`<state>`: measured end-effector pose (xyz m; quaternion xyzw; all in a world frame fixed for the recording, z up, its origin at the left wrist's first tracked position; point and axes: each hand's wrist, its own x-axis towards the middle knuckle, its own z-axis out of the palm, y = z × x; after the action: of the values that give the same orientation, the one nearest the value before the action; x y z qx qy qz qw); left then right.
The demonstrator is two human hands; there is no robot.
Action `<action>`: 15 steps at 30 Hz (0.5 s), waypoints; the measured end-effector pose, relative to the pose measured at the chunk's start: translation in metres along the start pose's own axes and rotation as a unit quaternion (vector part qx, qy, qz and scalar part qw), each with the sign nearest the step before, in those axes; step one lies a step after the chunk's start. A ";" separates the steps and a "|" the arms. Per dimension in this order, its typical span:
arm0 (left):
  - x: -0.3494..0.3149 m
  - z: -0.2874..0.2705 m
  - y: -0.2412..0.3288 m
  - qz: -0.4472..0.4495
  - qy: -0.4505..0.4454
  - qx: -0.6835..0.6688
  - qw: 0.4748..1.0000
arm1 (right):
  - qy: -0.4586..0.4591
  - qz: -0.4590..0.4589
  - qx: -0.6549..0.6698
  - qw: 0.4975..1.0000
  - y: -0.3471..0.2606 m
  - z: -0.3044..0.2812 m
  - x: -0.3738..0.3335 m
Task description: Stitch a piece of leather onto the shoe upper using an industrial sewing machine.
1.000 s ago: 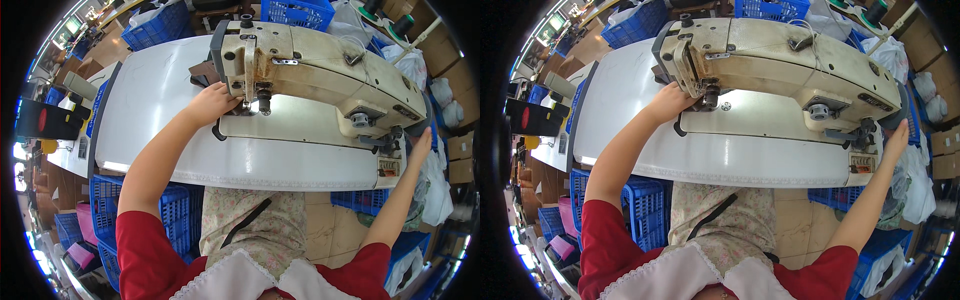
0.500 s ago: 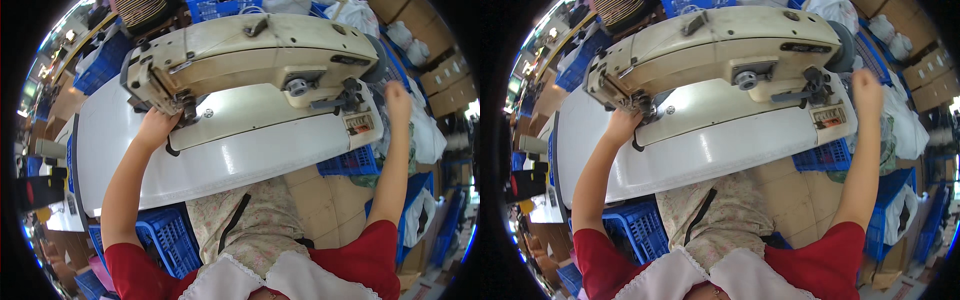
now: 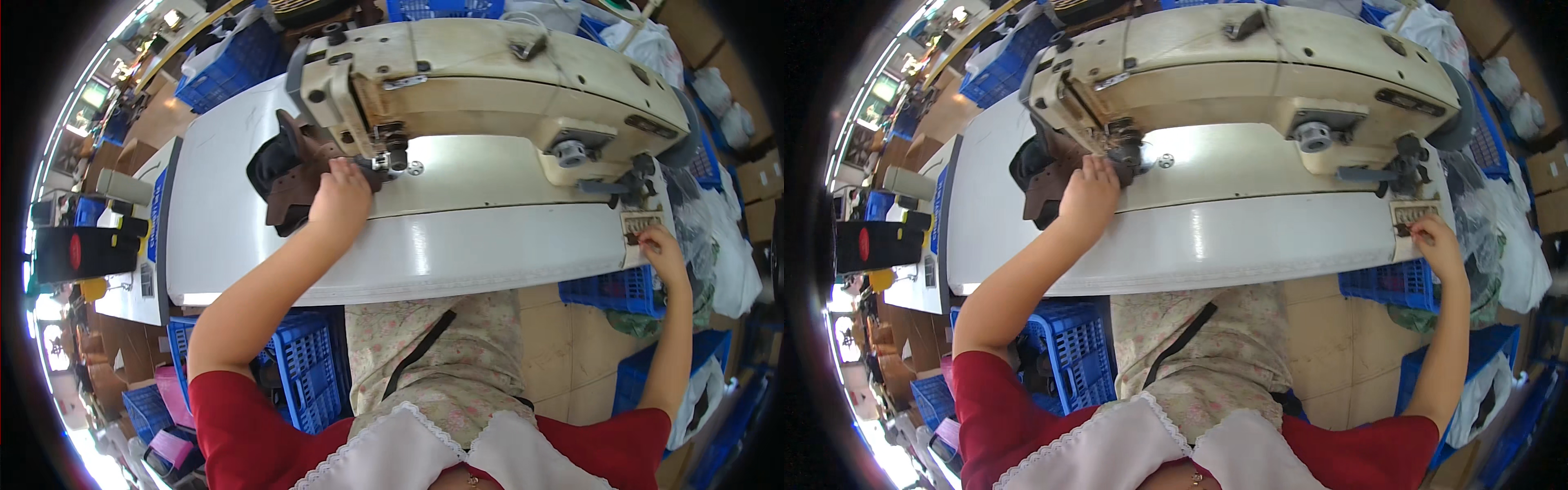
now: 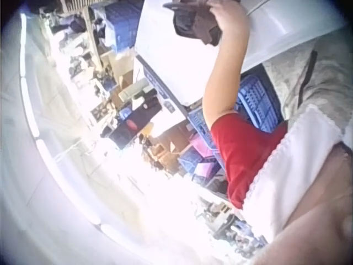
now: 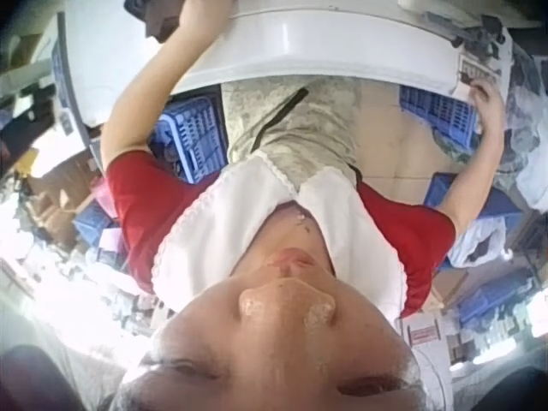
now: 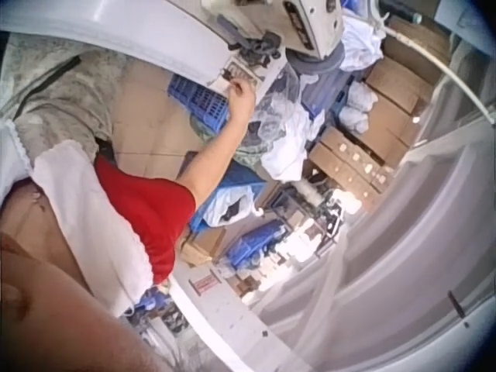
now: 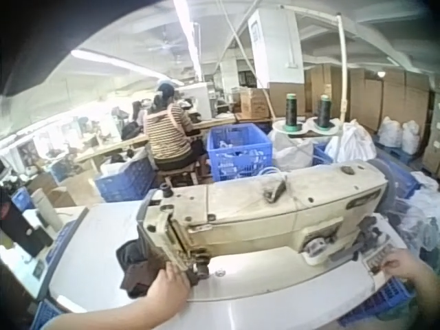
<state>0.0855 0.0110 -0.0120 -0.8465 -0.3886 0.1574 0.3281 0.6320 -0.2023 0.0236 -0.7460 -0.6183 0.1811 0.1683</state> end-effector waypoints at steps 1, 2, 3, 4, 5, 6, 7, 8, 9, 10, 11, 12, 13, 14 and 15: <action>-0.002 0.001 0.000 -0.001 0.010 0.001 1.000 | 0.006 -0.011 -0.005 1.000 0.002 0.002 0.000; -0.003 0.004 0.000 -0.005 0.007 0.003 1.000 | 0.012 -0.021 -0.010 1.000 0.007 0.003 -0.001; -0.005 0.005 -0.001 -0.007 0.018 0.003 1.000 | 0.010 -0.026 -0.010 1.000 0.008 0.004 0.000; -0.006 0.006 -0.002 -0.008 0.031 0.004 0.999 | 0.015 -0.028 -0.018 0.999 0.009 0.005 -0.001; -0.007 0.006 -0.001 -0.012 0.037 -0.006 0.999 | 0.020 -0.029 -0.027 0.999 0.009 0.006 -0.002; -0.008 0.007 -0.001 -0.016 0.035 -0.005 0.999 | 0.019 -0.033 -0.026 0.999 0.003 0.010 -0.003; -0.007 0.007 -0.001 -0.019 0.039 -0.009 0.999 | 0.080 -0.012 -0.019 0.997 -0.004 0.015 -0.004; -0.008 0.007 -0.001 -0.022 0.043 -0.013 0.999 | 0.140 0.009 -0.012 0.990 -0.009 0.019 -0.007; -0.005 0.006 0.001 -0.025 0.059 -0.017 0.998 | 0.147 0.040 0.028 0.988 -0.005 0.021 -0.012; -0.005 0.007 0.001 -0.026 0.056 -0.015 0.998 | 0.145 0.038 0.030 0.988 -0.024 0.026 -0.011; -0.006 0.008 0.000 -0.028 0.069 -0.020 0.997 | 0.137 0.025 0.209 0.968 -0.047 0.036 -0.011; -0.008 0.009 0.000 -0.028 0.082 -0.025 0.996 | 0.124 0.013 0.380 0.916 -0.079 0.048 -0.013; -0.009 0.010 -0.001 -0.027 0.082 -0.024 0.996 | 0.093 0.033 0.448 0.889 -0.112 0.061 -0.015; -0.009 0.011 -0.001 -0.027 0.096 -0.036 0.994 | 0.061 0.053 0.511 0.856 -0.146 0.075 -0.016; -0.010 0.012 -0.003 -0.029 0.111 -0.048 0.992 | 0.008 0.077 0.593 0.801 -0.175 0.091 -0.015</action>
<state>0.0710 0.0103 -0.0189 -0.8621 -0.3808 0.0342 0.3327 0.4358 -0.1833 0.0280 -0.5468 -0.3297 0.5188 0.5684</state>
